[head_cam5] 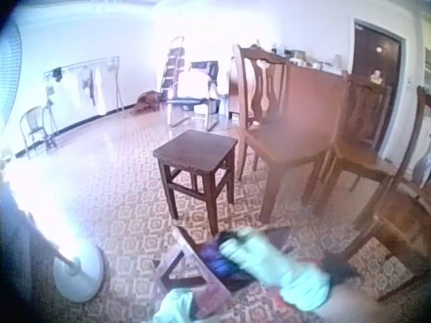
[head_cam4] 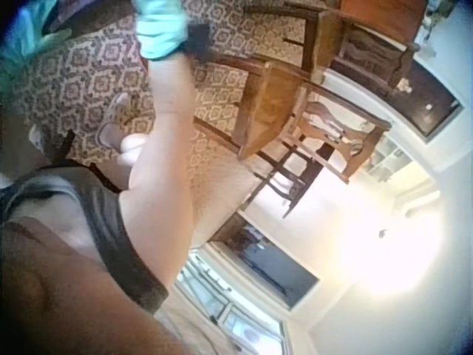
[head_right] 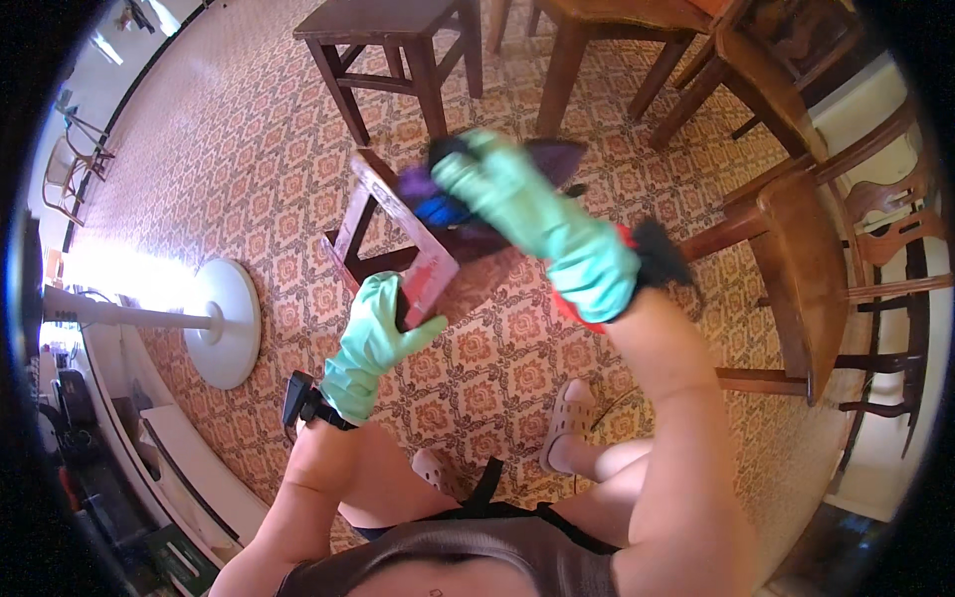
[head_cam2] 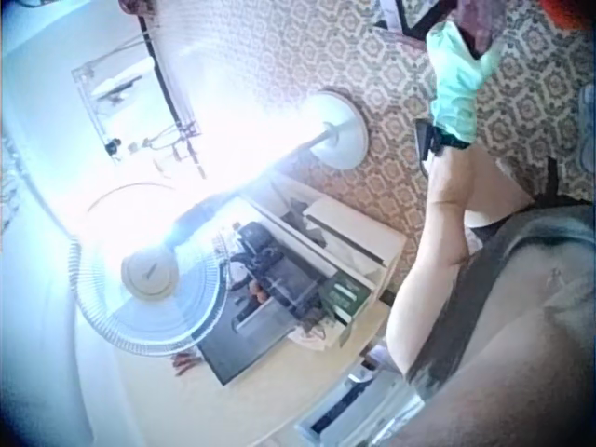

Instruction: The person wipes a stool with a cloth, carries a bucket to a kitchen sink where they rinse the cloth and bucket under a faucet, and then carries the bucket back into the room to wipe the stool again.

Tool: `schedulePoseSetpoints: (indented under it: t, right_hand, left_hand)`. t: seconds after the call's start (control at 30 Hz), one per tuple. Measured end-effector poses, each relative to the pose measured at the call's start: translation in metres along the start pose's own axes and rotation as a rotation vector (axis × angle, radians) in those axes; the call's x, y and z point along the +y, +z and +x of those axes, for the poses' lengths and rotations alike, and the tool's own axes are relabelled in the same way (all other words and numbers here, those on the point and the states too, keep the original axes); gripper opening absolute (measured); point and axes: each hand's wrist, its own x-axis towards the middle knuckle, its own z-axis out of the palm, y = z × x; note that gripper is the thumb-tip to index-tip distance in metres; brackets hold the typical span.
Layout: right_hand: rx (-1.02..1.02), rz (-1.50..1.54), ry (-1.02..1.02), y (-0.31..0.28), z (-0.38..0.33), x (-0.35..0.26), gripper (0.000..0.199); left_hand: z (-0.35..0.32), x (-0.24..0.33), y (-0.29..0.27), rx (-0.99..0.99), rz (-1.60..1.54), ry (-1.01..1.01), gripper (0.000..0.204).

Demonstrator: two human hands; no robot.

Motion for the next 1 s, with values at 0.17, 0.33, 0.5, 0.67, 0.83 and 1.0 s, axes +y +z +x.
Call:
schedulePoseSetpoints:
  t: [0.17,0.33,0.5,0.67,0.83,1.0]
  right_hand:
    - [-0.153,-0.174,-0.215,0.015,0.004,0.059,0.022]
    - [-0.106,-0.218,0.136,-0.03,-0.024,0.11,0.026]
    - [-0.526,-0.095,-0.214,0.006,-0.016,0.028,0.018]
    - [-0.408,-0.663,-0.402,0.028,0.007,0.085,0.025]
    - [-0.079,-0.832,-0.249,0.027,0.069,0.166,0.018]
    - [-0.055,-0.068,0.034,0.097,0.04,0.096,0.034]
  left_hand:
    - [-0.008,0.003,0.008,0.22,-0.038,0.19,0.052]
    - [-0.001,0.013,-0.012,-0.078,-0.075,0.091,0.049]
    - [-0.006,0.003,-0.001,-0.125,-0.088,0.157,0.045]
    - [-0.024,-0.02,0.018,-0.117,-0.028,0.172,0.047]
    - [-0.025,-0.009,0.048,-0.388,0.07,0.112,0.052]
    - [-0.036,-0.017,0.053,-0.557,0.114,0.015,0.053]
